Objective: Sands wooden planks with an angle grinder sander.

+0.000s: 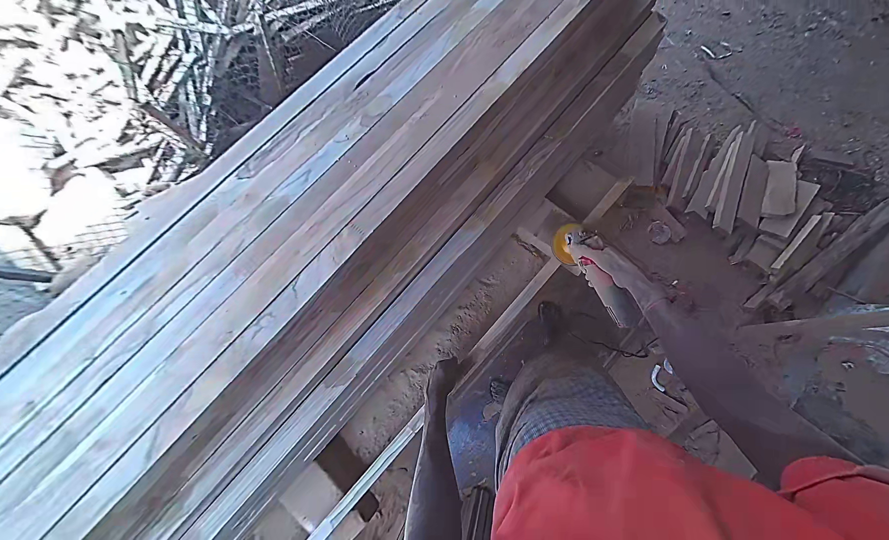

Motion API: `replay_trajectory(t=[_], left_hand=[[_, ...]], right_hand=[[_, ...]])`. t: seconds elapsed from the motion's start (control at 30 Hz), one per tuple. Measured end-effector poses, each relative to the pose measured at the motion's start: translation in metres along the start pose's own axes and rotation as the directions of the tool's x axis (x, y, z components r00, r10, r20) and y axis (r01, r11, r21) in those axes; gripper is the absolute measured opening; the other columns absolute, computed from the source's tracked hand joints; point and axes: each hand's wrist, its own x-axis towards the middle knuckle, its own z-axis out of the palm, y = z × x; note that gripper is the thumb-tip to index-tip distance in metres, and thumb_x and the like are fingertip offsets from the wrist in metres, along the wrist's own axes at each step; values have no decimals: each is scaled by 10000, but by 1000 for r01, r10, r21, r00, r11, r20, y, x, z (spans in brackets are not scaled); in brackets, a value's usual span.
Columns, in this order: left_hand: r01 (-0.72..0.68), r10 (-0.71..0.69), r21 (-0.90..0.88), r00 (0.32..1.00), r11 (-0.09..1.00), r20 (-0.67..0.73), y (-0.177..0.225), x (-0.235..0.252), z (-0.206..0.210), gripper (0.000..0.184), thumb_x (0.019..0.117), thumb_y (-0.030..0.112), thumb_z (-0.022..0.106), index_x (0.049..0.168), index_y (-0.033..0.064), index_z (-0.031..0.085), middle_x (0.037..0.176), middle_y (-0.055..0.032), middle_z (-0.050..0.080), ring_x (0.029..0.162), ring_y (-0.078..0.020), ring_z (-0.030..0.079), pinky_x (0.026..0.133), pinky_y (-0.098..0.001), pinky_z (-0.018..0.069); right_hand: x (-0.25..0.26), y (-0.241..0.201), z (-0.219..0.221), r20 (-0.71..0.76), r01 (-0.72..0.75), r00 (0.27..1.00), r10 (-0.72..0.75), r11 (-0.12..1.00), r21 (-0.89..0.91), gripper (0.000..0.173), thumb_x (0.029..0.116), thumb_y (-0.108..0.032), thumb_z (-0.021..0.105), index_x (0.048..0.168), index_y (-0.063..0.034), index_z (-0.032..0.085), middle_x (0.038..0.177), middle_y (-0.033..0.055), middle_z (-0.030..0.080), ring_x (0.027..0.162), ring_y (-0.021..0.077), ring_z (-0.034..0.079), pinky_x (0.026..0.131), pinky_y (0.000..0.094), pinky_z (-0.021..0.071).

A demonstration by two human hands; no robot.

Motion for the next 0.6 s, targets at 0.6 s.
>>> replay_trajectory(t=[0.6], left_hand=[[378, -368, -30, 876, 925, -313, -58, -35, 48, 520, 1105, 353, 304, 1138, 53, 727, 1202, -224, 711, 1159, -412, 672, 910, -640, 516]], right_hand=[[-2, -10, 35, 147, -84, 987, 57, 979, 185, 539, 822, -637, 755, 1029, -143, 695, 758, 46, 673, 594, 163, 659, 556, 343, 582]])
